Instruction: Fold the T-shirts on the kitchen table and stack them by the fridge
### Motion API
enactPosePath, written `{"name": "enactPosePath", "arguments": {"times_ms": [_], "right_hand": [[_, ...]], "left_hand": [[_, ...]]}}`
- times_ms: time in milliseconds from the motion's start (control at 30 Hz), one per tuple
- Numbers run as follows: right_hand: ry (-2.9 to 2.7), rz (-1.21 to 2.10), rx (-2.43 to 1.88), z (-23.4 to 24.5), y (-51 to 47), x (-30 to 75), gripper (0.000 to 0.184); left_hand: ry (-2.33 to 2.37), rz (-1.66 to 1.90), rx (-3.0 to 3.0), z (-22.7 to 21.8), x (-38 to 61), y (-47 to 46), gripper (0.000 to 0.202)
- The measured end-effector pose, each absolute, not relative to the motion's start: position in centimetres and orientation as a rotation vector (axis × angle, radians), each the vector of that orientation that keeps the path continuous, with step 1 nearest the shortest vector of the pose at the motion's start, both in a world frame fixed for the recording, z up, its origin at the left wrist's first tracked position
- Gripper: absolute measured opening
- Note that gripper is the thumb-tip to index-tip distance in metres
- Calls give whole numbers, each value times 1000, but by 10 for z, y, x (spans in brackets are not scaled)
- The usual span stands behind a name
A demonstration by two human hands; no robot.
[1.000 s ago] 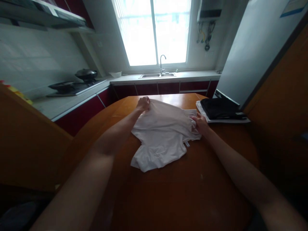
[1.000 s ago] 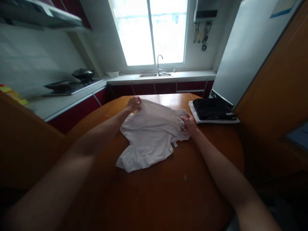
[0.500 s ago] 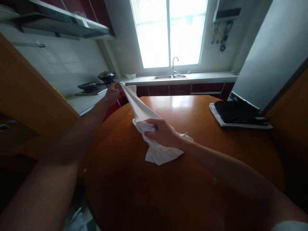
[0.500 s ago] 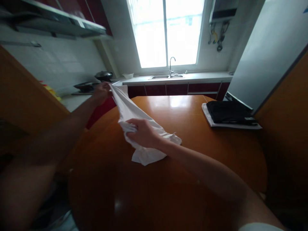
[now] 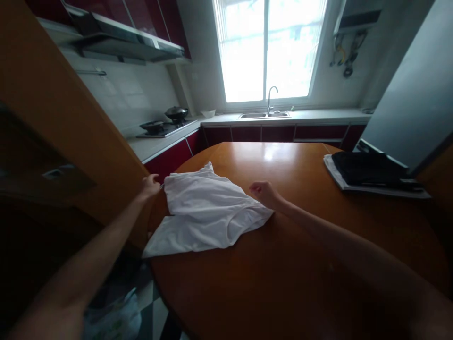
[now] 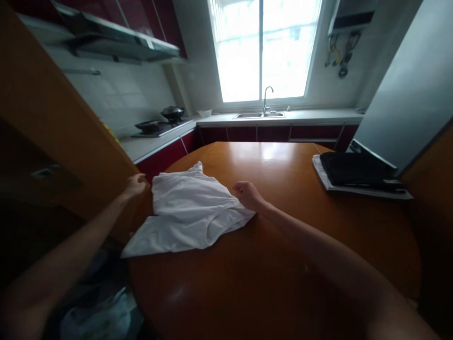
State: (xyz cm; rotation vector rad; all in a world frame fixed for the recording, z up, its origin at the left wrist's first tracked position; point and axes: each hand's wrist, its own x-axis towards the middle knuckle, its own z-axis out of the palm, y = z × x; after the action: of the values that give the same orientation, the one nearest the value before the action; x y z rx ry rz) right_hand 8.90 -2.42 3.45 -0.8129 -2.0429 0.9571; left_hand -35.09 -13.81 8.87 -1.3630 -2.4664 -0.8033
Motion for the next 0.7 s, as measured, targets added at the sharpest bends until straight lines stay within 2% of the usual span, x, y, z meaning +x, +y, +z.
{"name": "enactPosePath", "arguments": {"times_ms": [100,167,233,267,333,367,433,500,600,700], "right_hand": [[-2151,793,-1039,14,-6,118,14],[-2280,801,-962,8,-6,137,18],[-2408,861,-805,7,-12,152,25],[-2466,882,-741,8,-16,158,28],[-2563,859,-684,10,-23,164,40],[-2588,816,-690,9,-26,164,46],[-2569,752,-735,7,-31,161,42],[-2468,846,-762,4,-33,155,26],[-2139,1235,-769,7,-34,151,21],[-1711,1601,-750,21,-31,157,25]], "left_hand": [[-2397,-834,-1552,70,-303,-151,26],[-2183,-876,-1988,64,-256,-167,23],[-1997,-825,-2403,60,-207,-188,29],[-1925,-721,-2605,59,-186,-199,39],[-1814,-495,-2840,56,-155,-216,72],[-1795,-441,-2870,54,-144,-221,79],[-1805,-444,-2830,48,-133,-224,70],[-1825,-516,-2768,43,-130,-220,57],[-1860,-684,-2664,42,-132,-208,55],[-1932,-939,-2417,47,-139,-191,39]]}}
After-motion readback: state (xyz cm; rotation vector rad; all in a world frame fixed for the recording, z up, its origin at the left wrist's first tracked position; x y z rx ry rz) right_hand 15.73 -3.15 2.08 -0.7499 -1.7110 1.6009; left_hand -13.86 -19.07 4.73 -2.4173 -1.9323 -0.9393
